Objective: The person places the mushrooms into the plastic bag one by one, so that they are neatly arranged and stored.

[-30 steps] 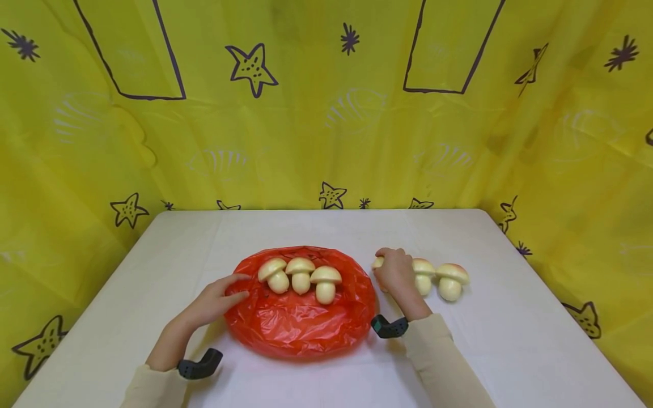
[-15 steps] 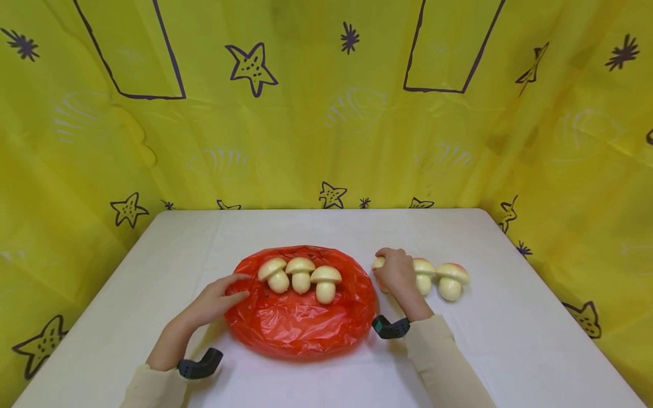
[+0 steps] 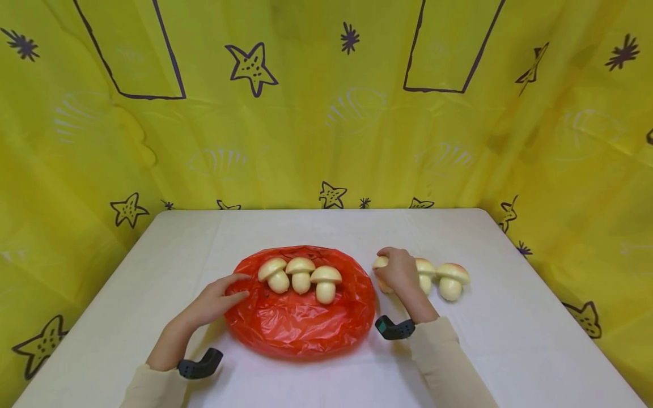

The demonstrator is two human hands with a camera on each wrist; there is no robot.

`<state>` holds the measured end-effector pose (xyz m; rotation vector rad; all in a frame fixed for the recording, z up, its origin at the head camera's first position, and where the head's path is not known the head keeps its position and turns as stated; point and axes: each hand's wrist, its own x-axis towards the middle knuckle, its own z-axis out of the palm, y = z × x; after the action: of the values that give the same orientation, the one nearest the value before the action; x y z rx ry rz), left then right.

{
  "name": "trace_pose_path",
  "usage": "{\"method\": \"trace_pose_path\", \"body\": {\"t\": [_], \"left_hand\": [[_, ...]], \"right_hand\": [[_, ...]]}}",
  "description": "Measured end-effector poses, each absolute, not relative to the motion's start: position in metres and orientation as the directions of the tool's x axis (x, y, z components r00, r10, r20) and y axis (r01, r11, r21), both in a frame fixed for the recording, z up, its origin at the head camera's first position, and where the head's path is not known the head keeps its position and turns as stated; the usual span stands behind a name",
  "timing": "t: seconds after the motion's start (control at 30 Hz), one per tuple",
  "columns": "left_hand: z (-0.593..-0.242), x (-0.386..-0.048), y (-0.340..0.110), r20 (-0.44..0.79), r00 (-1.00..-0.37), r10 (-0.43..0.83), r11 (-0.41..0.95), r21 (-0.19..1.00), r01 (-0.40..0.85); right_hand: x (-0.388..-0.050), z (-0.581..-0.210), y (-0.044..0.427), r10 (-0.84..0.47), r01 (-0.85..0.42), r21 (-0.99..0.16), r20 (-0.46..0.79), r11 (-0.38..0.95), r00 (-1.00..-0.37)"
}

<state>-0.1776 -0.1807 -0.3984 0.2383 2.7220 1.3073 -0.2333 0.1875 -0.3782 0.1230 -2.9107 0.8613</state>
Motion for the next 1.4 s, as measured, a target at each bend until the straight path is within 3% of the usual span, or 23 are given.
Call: {"method": "trace_pose_path", "body": {"t": [1.4], "left_hand": [[-0.397, -0.178, -0.181, -0.028, -0.981, 0.191, 0.622, 0.777, 0.099]], "right_hand": [[-0.206, -0.358, 0.189, -0.035, -0.117, -0.649, 0.139, 0.752, -0.990]]}}
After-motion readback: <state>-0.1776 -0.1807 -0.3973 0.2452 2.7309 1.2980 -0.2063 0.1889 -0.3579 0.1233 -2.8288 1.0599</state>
